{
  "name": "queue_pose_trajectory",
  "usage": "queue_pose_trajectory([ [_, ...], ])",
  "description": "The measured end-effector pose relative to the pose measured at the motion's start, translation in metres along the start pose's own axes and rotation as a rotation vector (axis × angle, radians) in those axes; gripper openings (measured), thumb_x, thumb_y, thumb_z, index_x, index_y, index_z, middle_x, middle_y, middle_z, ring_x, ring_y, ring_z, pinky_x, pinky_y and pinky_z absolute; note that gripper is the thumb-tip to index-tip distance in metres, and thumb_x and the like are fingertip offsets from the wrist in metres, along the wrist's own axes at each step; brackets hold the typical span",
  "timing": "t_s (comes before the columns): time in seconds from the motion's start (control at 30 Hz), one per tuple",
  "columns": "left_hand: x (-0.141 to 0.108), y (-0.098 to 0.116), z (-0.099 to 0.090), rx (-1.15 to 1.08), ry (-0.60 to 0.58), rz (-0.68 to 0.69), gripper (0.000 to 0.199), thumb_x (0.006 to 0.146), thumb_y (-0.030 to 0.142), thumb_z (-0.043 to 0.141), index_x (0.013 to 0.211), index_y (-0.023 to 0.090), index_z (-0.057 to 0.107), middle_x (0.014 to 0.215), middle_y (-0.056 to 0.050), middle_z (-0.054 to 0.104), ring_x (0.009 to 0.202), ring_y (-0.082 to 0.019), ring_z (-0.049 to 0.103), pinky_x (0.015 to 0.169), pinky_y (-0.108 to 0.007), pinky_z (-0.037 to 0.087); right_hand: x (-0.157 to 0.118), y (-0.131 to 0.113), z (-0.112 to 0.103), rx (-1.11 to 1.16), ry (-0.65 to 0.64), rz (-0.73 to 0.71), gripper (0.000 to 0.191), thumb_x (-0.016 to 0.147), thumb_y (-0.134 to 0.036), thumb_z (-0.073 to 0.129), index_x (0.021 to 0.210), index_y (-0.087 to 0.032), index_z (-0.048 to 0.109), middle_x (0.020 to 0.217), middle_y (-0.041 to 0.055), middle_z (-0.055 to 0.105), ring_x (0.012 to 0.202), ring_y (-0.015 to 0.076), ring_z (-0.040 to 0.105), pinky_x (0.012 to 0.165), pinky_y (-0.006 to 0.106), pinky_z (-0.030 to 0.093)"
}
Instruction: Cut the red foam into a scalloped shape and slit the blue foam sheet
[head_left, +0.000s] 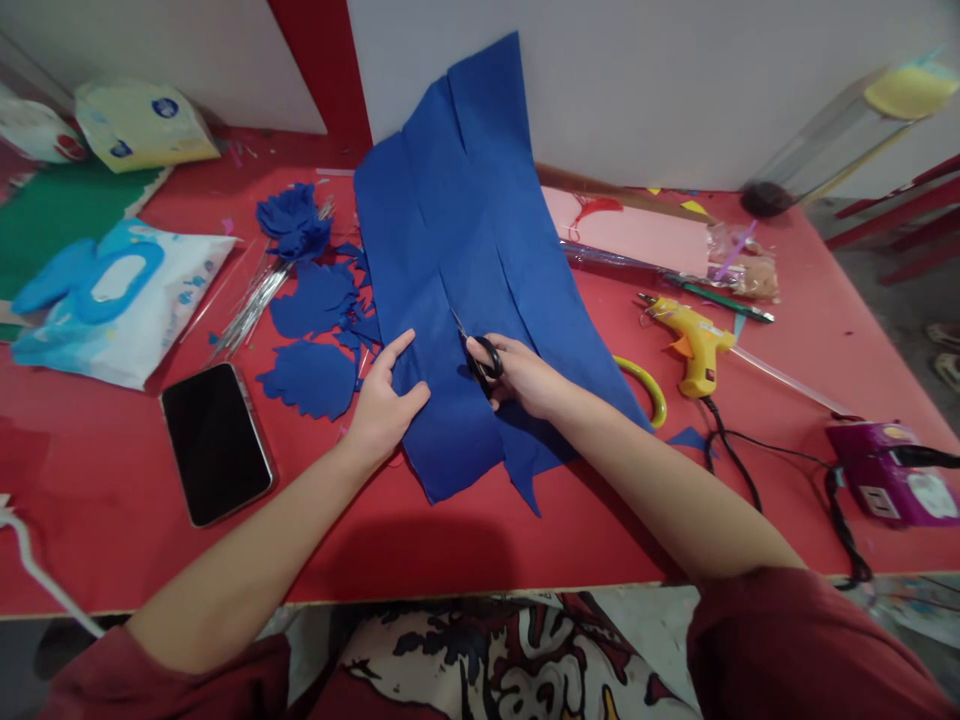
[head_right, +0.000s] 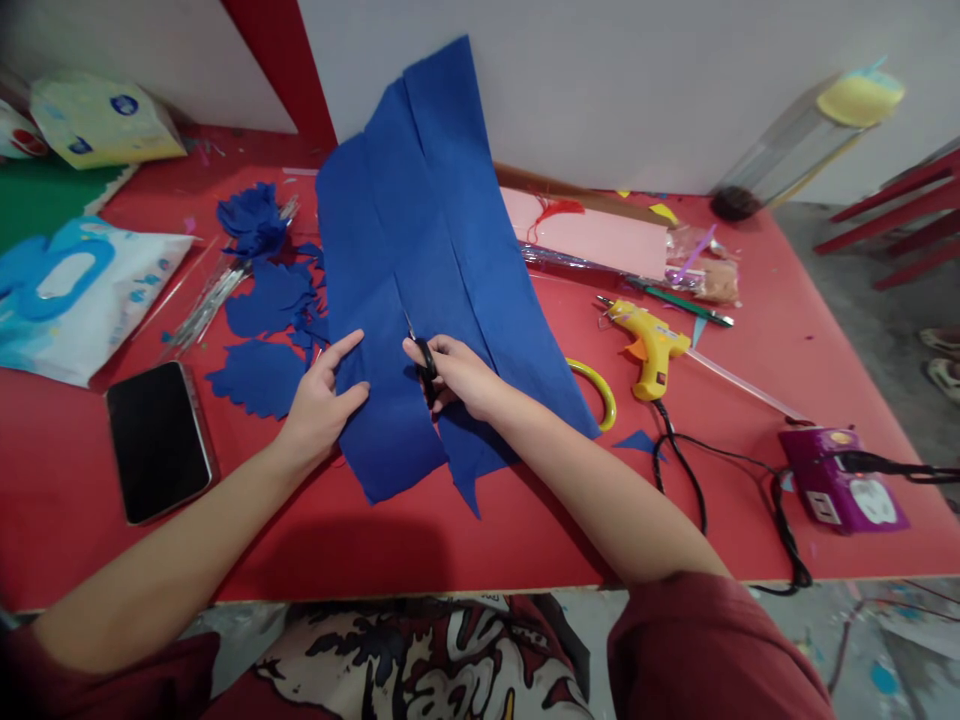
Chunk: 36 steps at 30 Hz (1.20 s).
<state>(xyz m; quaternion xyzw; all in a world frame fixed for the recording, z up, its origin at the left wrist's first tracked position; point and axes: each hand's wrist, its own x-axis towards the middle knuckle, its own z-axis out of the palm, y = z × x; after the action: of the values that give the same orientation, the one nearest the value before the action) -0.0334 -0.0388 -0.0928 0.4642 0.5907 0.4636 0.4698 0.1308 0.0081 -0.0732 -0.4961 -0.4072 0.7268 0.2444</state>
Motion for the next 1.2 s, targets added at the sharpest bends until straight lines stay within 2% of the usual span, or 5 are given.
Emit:
queue_pose_trajectory([
  [0.3, 0.0, -0.001, 0.0, 0.007, 0.001, 0.0, 0.064, 0.066, 0.015, 0.058, 0.128, 0.015, 0.044, 0.132, -0.011, 0.05, 0.12, -0.025, 0.049, 0.105, -0.044, 0.038, 0.002, 0.003, -0.003, 0.048, -0.031, -0.022, 0.037, 0.069, -0.039, 0.069, 0.069, -0.021, 0.038, 0.044, -0.0112, 0.04, 0.033, 0.0054, 0.044, 0.03, 0.015, 0.04],
  [0.57, 0.0, -0.001, -0.001, 0.022, -0.001, 0.008, 0.066, 0.066, 0.016, 0.057, 0.129, 0.011, 0.043, 0.134, -0.013, 0.048, 0.123, -0.026, 0.046, 0.107, -0.045, 0.034, 0.0, 0.002, -0.001, 0.021, -0.016, -0.036, 0.041, 0.065, -0.04, 0.072, 0.069, -0.021, 0.036, 0.044, -0.012, 0.041, 0.033, 0.0045, 0.042, 0.03, 0.015, 0.04],
  [0.87, 0.0, -0.001, 0.0, 0.003, 0.005, -0.01, 0.066, 0.065, 0.015, 0.058, 0.129, 0.013, 0.043, 0.132, -0.012, 0.05, 0.12, -0.026, 0.049, 0.105, -0.044, 0.037, 0.001, 0.004, -0.006, 0.085, -0.072, -0.05, 0.033, 0.074, -0.048, 0.06, 0.075, -0.02, 0.042, 0.051, -0.0073, 0.05, 0.038, 0.0067, 0.049, 0.032, 0.016, 0.042],
  [1.07, 0.0, -0.004, -0.001, -0.01, -0.003, 0.003, 0.065, 0.066, 0.014, 0.057, 0.129, 0.015, 0.044, 0.135, -0.01, 0.048, 0.125, -0.025, 0.045, 0.109, -0.043, 0.033, -0.001, 0.008, -0.007, 0.063, -0.074, -0.134, 0.041, 0.068, -0.052, 0.064, 0.072, -0.02, 0.038, 0.049, -0.0084, 0.05, 0.037, 0.0074, 0.051, 0.028, 0.014, 0.035],
  [1.2, 0.0, -0.001, -0.001, -0.014, 0.0, -0.004, 0.064, 0.065, 0.014, 0.058, 0.128, 0.015, 0.045, 0.135, -0.011, 0.047, 0.126, -0.026, 0.043, 0.109, -0.044, 0.032, -0.001, 0.012, -0.006, 0.038, -0.05, -0.164, 0.037, 0.071, -0.048, 0.062, 0.073, -0.021, 0.037, 0.05, -0.0081, 0.051, 0.035, 0.0072, 0.05, 0.026, 0.014, 0.03],
])
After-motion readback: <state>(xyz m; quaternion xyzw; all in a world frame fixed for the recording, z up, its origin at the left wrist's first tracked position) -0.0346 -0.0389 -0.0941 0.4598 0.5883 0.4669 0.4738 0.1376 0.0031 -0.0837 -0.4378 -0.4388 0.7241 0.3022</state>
